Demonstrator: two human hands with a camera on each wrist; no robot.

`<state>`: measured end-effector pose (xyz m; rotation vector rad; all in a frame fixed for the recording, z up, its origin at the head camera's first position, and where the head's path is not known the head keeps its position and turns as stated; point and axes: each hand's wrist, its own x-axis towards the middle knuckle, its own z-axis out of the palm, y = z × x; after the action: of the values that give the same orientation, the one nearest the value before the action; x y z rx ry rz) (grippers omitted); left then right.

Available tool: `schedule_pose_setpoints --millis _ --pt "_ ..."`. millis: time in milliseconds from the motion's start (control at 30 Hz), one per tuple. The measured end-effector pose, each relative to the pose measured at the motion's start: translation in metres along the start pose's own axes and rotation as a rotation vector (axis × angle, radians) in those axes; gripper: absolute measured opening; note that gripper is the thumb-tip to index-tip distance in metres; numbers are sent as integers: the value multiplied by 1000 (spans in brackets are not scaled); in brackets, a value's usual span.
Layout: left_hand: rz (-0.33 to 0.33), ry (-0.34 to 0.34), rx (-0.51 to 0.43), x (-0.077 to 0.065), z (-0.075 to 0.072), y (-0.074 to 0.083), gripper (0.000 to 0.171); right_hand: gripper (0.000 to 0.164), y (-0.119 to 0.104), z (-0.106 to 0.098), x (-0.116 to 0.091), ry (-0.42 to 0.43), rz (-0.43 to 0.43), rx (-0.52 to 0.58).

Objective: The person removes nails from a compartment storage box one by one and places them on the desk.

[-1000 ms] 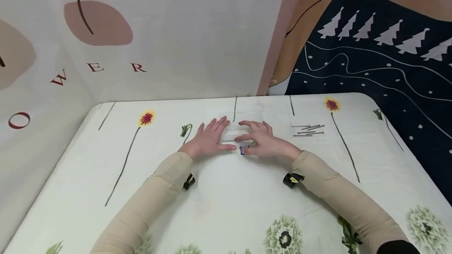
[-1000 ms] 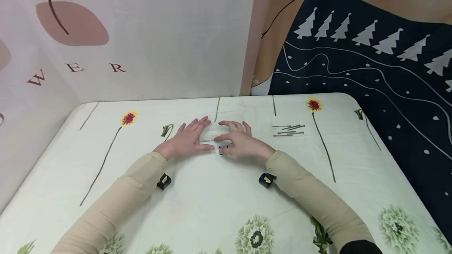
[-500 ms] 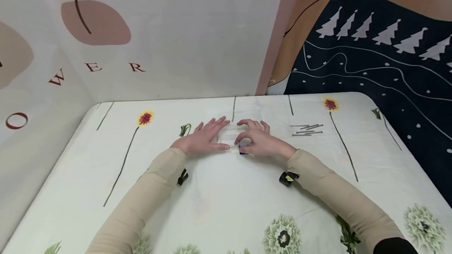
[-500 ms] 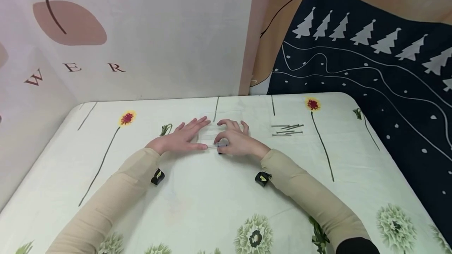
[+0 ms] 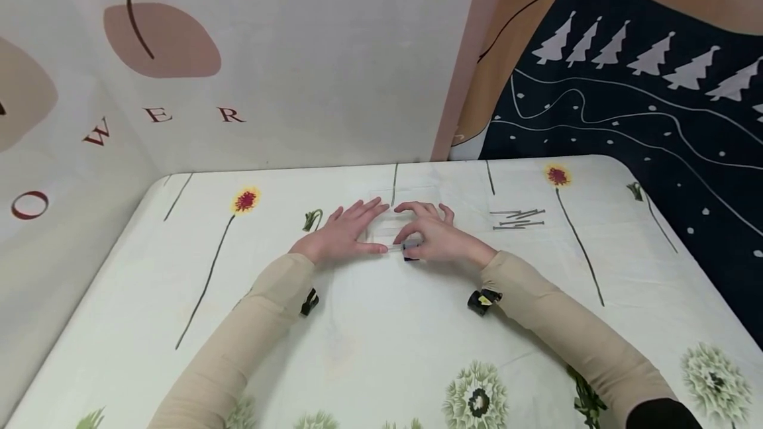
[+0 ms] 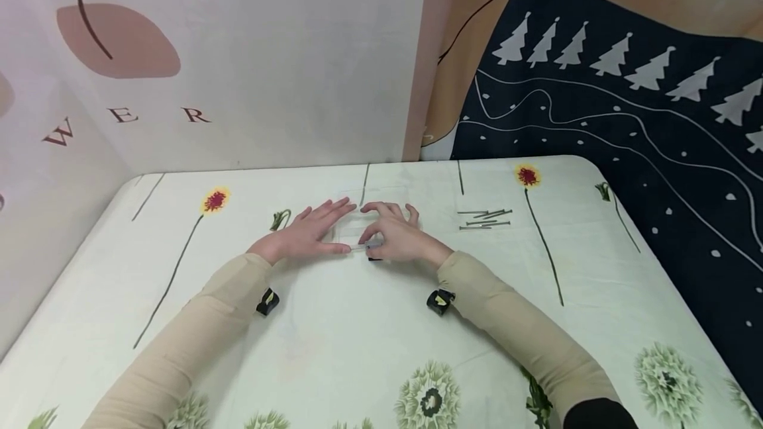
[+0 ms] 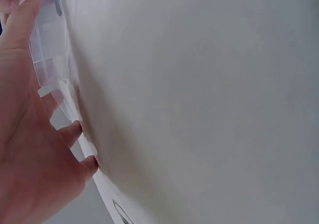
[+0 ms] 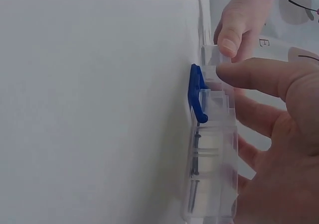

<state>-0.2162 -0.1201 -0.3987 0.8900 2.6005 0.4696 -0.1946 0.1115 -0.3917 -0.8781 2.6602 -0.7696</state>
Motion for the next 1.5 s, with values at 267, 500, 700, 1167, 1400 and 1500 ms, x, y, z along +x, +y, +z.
schedule_pose_setpoints --millis 267,500,700,1167,1400,1500 --pt "9 18 39 1 1 1 84 10 1 3 4 10 16 -3" --pt "6 23 53 0 1 2 84 5 3 5 6 58 27 46" --pt "7 32 48 0 3 1 84 6 2 5 6 78 54 91" --pt "-13 21 50 1 2 1 86 5 1 7 10 107 107 135" --pt "-15 29 54 -1 2 1 86 5 1 7 10 118 108 146" --pt "-11 32 53 -1 3 1 86 5 2 7 10 122 112 163"
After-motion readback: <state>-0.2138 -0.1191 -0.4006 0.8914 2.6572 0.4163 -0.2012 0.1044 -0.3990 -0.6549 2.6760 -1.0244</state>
